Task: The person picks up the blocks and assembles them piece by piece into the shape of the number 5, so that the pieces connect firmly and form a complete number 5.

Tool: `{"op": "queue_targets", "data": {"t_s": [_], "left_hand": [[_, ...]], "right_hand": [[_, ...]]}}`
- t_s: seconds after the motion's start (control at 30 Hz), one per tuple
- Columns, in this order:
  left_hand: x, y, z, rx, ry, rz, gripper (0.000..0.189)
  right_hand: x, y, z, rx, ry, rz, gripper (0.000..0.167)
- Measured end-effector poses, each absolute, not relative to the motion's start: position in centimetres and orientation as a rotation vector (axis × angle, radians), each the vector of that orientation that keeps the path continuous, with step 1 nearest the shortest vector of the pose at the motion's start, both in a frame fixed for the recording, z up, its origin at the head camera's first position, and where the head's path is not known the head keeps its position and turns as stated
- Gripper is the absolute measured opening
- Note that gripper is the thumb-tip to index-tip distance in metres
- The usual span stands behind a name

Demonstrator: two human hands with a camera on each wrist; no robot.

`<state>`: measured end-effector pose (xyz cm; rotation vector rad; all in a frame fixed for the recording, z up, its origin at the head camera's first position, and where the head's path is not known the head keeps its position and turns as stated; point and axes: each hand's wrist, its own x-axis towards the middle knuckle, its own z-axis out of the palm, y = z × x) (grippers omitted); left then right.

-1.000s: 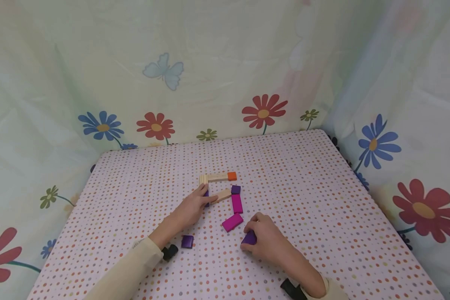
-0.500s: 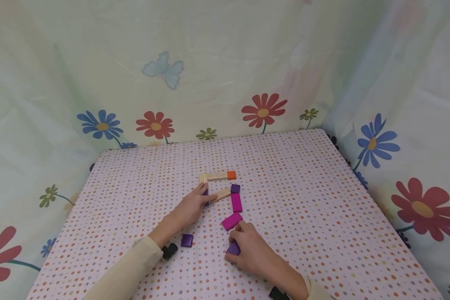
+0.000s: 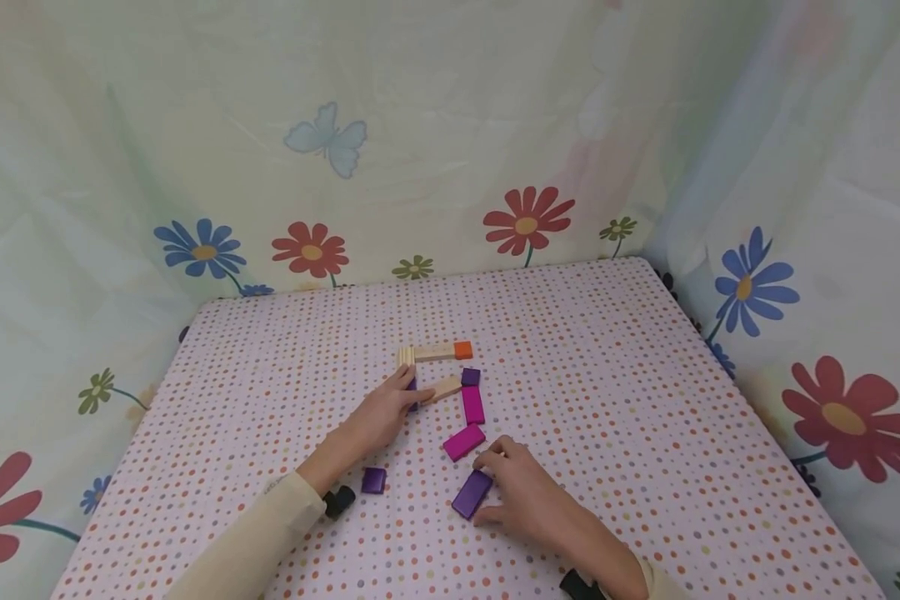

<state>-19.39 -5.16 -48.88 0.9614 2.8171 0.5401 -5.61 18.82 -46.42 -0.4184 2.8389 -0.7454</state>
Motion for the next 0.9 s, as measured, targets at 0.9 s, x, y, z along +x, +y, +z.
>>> {"op": "queue_targets", "data": {"t_s": [0.9], "left_hand": [[-19.3,-5.2,-48.9,0.950,2.825,0.514,0.049]], "right_hand": [[-6.5,15.7,-48.0,-0.615,2.823,-0.891,0.025]]}}
